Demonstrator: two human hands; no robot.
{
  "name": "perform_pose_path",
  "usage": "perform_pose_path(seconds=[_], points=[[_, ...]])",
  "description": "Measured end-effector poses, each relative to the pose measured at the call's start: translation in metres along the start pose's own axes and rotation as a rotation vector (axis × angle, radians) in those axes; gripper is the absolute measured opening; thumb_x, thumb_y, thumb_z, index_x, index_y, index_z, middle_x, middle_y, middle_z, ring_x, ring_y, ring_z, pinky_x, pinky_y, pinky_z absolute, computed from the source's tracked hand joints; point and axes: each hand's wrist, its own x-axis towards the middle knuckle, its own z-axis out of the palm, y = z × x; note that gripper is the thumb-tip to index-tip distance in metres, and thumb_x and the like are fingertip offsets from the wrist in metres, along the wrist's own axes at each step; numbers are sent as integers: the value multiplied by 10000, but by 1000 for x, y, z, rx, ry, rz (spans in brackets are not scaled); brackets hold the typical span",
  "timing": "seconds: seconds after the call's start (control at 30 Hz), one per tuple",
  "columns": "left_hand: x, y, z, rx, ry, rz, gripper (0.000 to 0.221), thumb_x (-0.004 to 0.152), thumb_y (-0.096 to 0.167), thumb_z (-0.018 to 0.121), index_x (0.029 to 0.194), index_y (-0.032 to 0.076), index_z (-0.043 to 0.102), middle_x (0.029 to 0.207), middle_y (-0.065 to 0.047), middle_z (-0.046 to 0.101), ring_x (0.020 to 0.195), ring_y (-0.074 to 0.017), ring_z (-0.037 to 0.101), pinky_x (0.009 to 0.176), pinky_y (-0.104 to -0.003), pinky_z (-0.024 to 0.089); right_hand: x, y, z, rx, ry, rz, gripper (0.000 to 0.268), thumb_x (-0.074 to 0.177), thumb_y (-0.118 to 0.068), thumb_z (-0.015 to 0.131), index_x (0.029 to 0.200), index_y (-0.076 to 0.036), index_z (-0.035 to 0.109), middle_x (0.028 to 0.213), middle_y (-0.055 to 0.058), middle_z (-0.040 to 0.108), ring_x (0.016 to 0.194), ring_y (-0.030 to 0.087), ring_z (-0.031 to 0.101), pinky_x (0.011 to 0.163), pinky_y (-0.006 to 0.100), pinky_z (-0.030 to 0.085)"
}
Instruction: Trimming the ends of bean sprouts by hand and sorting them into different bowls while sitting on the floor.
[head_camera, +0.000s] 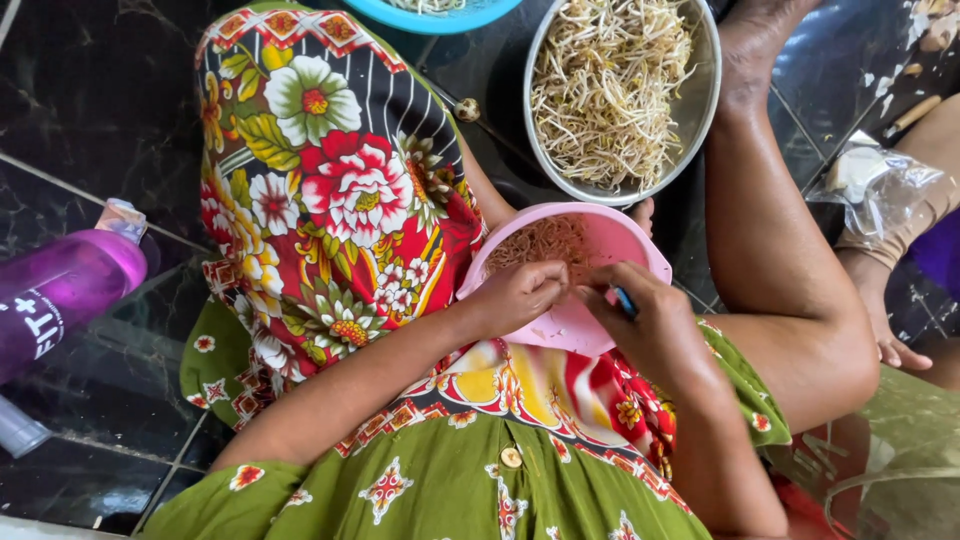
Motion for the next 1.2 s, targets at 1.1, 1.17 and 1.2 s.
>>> perform_pose_path(seconds=[1.1, 1.17, 1.2], points=[[0, -7, -1, 133, 0, -54, 206, 940, 268, 475, 922, 182, 660, 849, -133, 741, 927, -349, 718, 853, -461, 558, 201, 120, 9, -267, 224, -25, 104, 891, -208, 767, 983, -169, 737, 924, 135, 675, 888, 412, 686, 717, 504, 543], [1, -9, -1, 130, 3, -51, 202, 943, 263, 476, 919, 179, 659, 851, -134, 741, 925, -348, 719, 848, -459, 558, 189, 122, 0, -241, 228, 10, 112, 892, -242, 771, 986, -189, 744, 927, 112, 691, 883, 382, 689, 718, 494, 536], [2, -9, 0, 126, 6, -45, 199, 945, 257, 478, 916, 176, 657, 852, -135, 742, 923, -347, 720, 844, -458, 558, 183, 123, -6, -217, 231, 45, 121, 893, -276, 775, 990, -208, 750, 930, 90, 707, 878, 352, 693, 720, 484, 529]])
